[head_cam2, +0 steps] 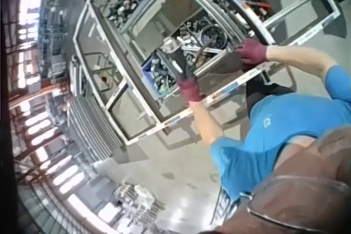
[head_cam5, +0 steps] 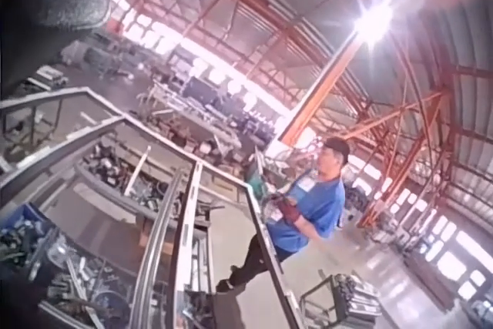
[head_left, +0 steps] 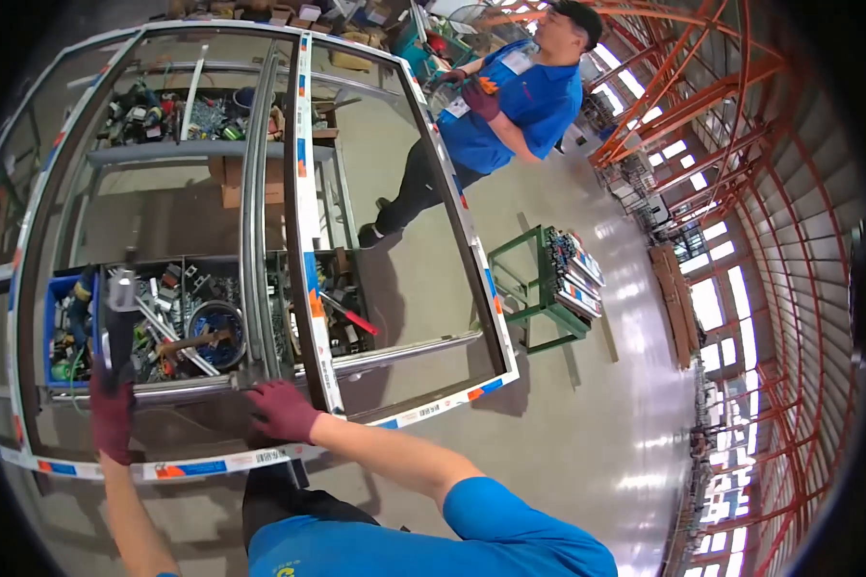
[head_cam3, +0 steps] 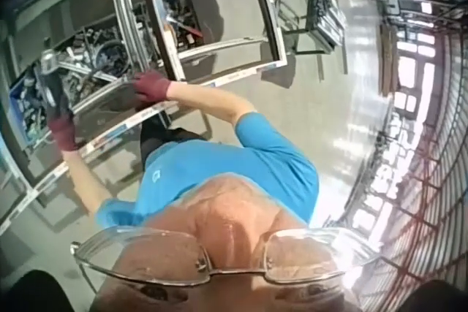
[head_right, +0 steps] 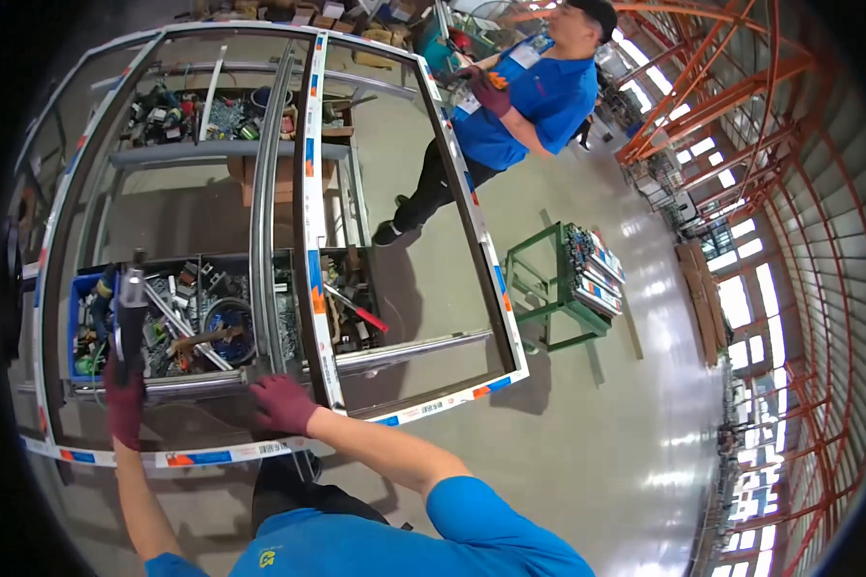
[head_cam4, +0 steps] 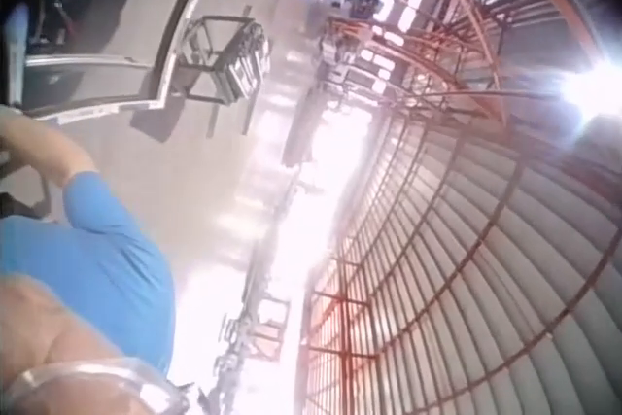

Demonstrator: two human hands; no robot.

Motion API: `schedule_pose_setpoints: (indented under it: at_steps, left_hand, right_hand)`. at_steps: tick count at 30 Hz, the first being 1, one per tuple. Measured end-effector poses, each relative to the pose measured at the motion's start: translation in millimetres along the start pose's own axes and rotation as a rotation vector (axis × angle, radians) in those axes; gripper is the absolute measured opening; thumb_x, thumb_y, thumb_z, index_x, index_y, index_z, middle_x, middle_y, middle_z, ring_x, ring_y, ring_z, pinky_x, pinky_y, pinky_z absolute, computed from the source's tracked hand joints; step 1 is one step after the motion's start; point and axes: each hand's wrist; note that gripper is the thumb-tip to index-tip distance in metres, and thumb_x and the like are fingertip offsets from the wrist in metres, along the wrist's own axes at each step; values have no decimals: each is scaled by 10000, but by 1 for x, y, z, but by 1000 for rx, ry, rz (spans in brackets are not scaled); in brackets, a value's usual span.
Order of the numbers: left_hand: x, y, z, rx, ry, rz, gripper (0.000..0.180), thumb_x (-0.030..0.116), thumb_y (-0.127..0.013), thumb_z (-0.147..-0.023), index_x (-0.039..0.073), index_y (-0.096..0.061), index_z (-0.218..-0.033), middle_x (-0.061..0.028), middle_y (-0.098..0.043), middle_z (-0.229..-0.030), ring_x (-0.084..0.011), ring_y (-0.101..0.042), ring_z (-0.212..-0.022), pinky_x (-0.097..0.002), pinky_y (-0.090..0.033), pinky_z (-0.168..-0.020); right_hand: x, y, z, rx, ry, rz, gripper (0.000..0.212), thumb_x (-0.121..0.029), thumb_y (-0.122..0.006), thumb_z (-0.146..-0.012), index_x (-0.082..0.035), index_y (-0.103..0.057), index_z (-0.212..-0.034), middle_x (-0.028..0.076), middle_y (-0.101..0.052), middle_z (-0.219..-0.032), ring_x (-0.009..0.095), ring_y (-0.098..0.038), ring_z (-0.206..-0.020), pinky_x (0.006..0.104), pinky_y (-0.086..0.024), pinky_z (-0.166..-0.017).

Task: Assembling a metal frame using an electric drill and a hammer.

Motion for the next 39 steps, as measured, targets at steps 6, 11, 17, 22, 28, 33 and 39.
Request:
schedule_pose_setpoints:
  at_steps: [6,11,17,22,28,33,39]
  left_hand:
    - [24,-15,45,-79,-474,-231,641,249,-813,-891,20,-561,-1434,-224,-674,-1289,-393,-687,-1129,-434,-530,-982]
    - [15,-20,67,-228,-501,-310,652,228,-840,-793,98,-590,-1381,-234,-685,-1250,-461,-669,-1115,-491,-561,-926]
    - [-33,22,58,-437,-585,-583,693,366,-838,-774,110,-573,-1362,-195,-682,-1233,-440,-689,-1015,-532,-555,-853]
    - [-52,80,39,-469,-514,-742,741,413,-844,-770,94,-554,-1373,-165,-670,-1199,-394,-697,-989,-513,-554,-815]
    - [-81,119,27,-428,-437,-852,698,389,-853,-773,100,-558,-1336,-154,-663,-1174,-375,-701,-963,-503,-550,-794]
    - [-83,121,39,-393,-377,-938,690,360,-871,-755,140,-569,-1336,-119,-656,-1152,-331,-694,-1000,-486,-527,-821]
    - [-82,117,57,-277,-340,-918,676,349,-877,-752,136,-586,-1324,-135,-650,-1168,-361,-683,-978,-507,-513,-805]
  right_hand:
    - [-19,-43,64,269,-152,-7,472,-372,-665,-969,-59,-623,-1319,200,-660,-1270,407,-626,-1183,486,-500,-1023]
    - [-33,-42,74,269,-249,4,469,-417,-685,-953,-98,-656,-1296,180,-688,-1236,393,-650,-1144,483,-527,-978]
    - [-44,-39,70,216,-402,79,516,-466,-679,-944,-112,-669,-1320,156,-682,-1306,367,-649,-1198,472,-532,-1004]
    - [-56,-31,66,223,-487,12,463,-438,-701,-921,-171,-690,-1299,146,-680,-1314,365,-639,-1214,466,-521,-1025]
    - [-59,-30,59,266,-459,80,429,-419,-703,-926,-167,-693,-1273,153,-684,-1276,385,-656,-1155,467,-538,-977]
    - [-66,-26,56,183,-507,99,456,-437,-696,-927,-175,-665,-1299,118,-679,-1273,353,-653,-1169,460,-549,-959]
    - [-59,-29,58,201,-468,109,480,-440,-699,-916,-173,-656,-1312,119,-678,-1242,358,-657,-1149,467,-549,-948]
Point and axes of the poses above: each hand's wrist, its own z-axis away from the middle knuckle, its own y-axis out of the back of the hand, x = y × z
